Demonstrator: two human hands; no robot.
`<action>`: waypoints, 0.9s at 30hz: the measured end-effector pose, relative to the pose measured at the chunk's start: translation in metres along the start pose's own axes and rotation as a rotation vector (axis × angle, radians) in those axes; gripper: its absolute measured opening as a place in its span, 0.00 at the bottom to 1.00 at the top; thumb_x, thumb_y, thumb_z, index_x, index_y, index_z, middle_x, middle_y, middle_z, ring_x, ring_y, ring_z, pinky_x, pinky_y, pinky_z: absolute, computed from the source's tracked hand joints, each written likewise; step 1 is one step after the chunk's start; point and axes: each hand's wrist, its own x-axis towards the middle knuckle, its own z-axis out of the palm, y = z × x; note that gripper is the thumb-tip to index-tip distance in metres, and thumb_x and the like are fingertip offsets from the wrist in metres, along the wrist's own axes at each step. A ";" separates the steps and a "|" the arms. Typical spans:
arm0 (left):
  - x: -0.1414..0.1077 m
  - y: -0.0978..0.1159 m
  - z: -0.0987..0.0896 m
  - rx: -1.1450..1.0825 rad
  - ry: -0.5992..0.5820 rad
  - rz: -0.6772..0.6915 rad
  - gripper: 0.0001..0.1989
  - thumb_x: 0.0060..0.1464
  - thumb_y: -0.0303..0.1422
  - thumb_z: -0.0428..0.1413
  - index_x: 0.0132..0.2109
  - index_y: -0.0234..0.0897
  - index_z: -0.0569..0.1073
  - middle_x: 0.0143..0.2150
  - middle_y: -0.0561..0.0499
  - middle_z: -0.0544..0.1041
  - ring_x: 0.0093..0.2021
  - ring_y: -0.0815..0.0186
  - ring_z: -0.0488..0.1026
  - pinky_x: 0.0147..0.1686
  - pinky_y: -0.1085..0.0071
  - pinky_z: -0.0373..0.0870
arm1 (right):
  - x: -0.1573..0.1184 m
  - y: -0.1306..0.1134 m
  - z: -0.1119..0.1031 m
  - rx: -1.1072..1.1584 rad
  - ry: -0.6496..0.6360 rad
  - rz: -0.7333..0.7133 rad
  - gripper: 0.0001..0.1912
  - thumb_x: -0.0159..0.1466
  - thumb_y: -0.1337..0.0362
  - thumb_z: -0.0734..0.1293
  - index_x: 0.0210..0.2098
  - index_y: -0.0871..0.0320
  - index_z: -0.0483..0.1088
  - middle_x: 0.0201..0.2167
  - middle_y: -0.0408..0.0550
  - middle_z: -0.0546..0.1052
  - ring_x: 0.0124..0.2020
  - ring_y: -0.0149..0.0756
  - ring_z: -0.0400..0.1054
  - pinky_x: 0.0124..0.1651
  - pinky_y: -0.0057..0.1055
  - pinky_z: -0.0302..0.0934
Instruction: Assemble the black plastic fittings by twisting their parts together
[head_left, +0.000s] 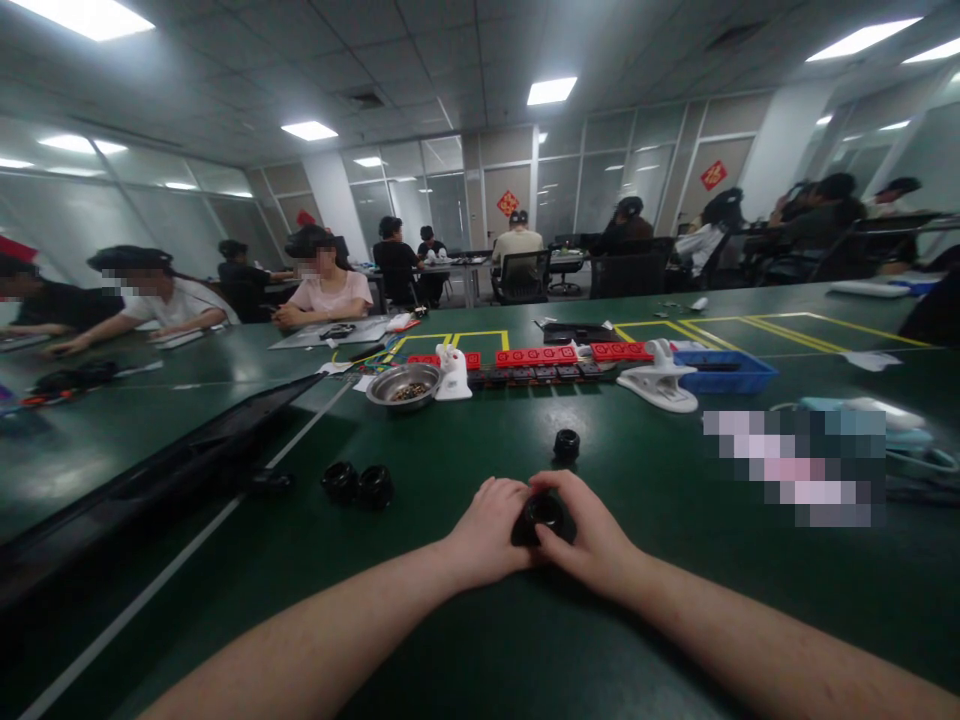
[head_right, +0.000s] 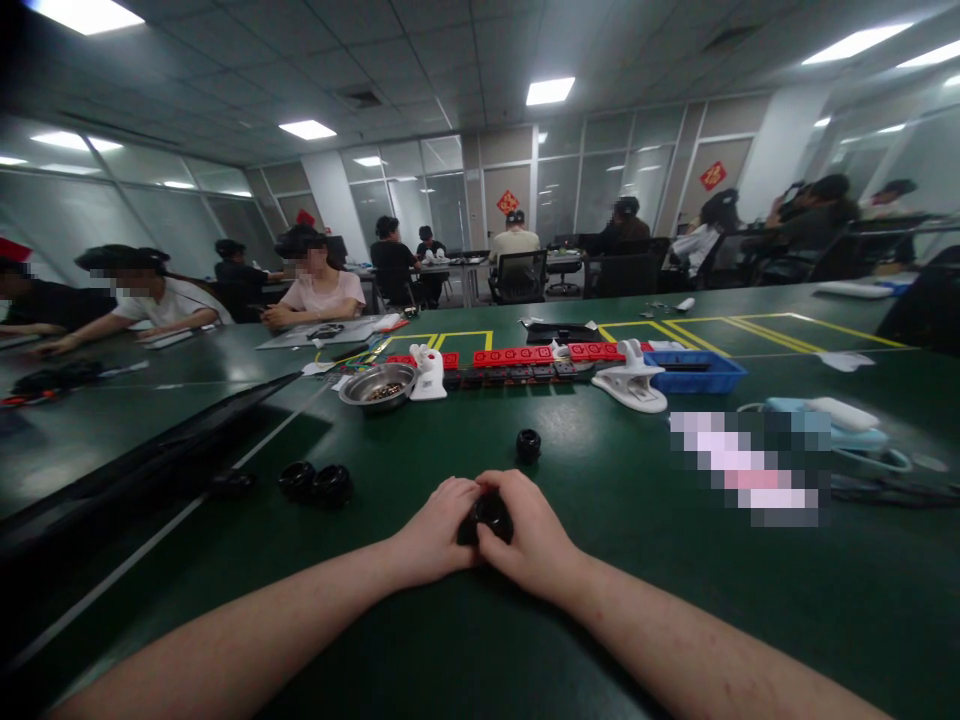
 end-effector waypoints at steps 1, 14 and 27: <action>0.000 0.000 0.000 -0.003 0.001 -0.004 0.25 0.41 0.40 0.58 0.47 0.37 0.64 0.46 0.46 0.68 0.48 0.56 0.62 0.51 0.56 0.54 | -0.001 0.000 0.000 0.014 -0.012 -0.024 0.20 0.51 0.71 0.60 0.45 0.58 0.57 0.40 0.51 0.67 0.42 0.39 0.62 0.46 0.39 0.59; 0.000 -0.002 0.001 0.016 0.015 0.015 0.23 0.41 0.39 0.58 0.45 0.36 0.65 0.44 0.46 0.68 0.46 0.57 0.63 0.50 0.58 0.56 | 0.001 0.001 0.002 -0.005 0.000 0.012 0.20 0.51 0.70 0.61 0.44 0.58 0.57 0.38 0.51 0.67 0.40 0.40 0.63 0.44 0.40 0.60; 0.000 -0.001 0.001 0.019 0.025 0.022 0.22 0.41 0.41 0.58 0.43 0.37 0.66 0.44 0.47 0.68 0.45 0.58 0.64 0.49 0.59 0.57 | 0.002 0.001 0.001 -0.039 0.032 0.044 0.19 0.53 0.68 0.62 0.44 0.58 0.57 0.37 0.51 0.67 0.40 0.41 0.63 0.43 0.41 0.59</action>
